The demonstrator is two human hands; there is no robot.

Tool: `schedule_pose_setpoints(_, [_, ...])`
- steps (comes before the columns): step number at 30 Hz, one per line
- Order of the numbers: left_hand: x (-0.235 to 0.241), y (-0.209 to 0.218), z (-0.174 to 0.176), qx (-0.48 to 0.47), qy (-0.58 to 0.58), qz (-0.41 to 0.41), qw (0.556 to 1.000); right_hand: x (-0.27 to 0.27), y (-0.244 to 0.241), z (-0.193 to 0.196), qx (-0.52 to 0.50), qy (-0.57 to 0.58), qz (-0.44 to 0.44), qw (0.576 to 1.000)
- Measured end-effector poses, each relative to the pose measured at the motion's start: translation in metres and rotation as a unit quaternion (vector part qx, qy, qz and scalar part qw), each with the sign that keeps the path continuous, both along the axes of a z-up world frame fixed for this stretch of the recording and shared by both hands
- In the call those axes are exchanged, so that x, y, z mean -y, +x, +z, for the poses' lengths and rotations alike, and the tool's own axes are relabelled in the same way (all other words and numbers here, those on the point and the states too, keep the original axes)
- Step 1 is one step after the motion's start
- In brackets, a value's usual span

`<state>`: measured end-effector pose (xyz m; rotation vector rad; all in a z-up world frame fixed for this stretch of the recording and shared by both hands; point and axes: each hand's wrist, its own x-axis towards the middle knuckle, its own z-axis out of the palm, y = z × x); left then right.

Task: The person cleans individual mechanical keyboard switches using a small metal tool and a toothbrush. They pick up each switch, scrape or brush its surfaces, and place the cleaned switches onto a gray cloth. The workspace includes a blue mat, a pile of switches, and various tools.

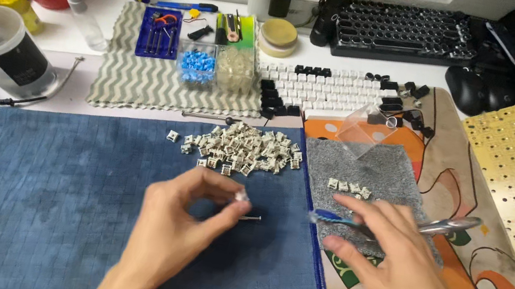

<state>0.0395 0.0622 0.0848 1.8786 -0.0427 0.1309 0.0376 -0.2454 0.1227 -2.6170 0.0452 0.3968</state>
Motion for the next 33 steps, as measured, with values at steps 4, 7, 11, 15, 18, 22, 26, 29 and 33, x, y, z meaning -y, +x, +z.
schedule_pose_setpoints(4, [0.017, -0.004, -0.015, -0.112, -0.191, -0.019, 0.975, -0.010, -0.007, -0.005, 0.060, 0.086, 0.048, 0.993])
schedule_pose_setpoints(7, [0.025, -0.008, -0.030, -0.111, -0.292, -0.107, 0.944, -0.021, -0.007, -0.011, 0.237, 0.137, 0.109, 0.956])
schedule_pose_setpoints(11, [0.038, -0.018, -0.043, -0.183, -0.395, -0.092, 0.896, -0.043, -0.007, -0.007, 0.319, 0.212, 0.120, 0.916])
schedule_pose_setpoints(15, [0.044, -0.027, -0.065, -0.267, -0.548, -0.059, 0.790, -0.065, -0.008, -0.009, 0.345, 0.252, 0.162, 0.890])
schedule_pose_setpoints(18, [0.042, -0.029, -0.067, -0.288, -0.593, -0.039, 0.750, -0.066, -0.008, -0.013, 0.319, 0.257, 0.161, 0.898])
schedule_pose_setpoints(22, [0.041, -0.030, -0.061, -0.305, -0.578, -0.013, 0.757, -0.063, -0.008, -0.018, 0.314, 0.237, 0.139, 0.909])
schedule_pose_setpoints(26, [0.048, -0.033, -0.065, -0.316, -0.601, -0.002, 0.734, -0.067, -0.013, -0.016, 0.333, 0.242, 0.161, 0.897])
schedule_pose_setpoints(29, [0.045, -0.035, -0.066, -0.307, -0.602, -0.012, 0.737, -0.062, -0.009, -0.019, 0.338, 0.234, 0.164, 0.897])
schedule_pose_setpoints(33, [0.048, -0.034, -0.068, -0.304, -0.605, -0.007, 0.736, -0.069, -0.014, -0.014, 0.357, 0.216, 0.172, 0.892])
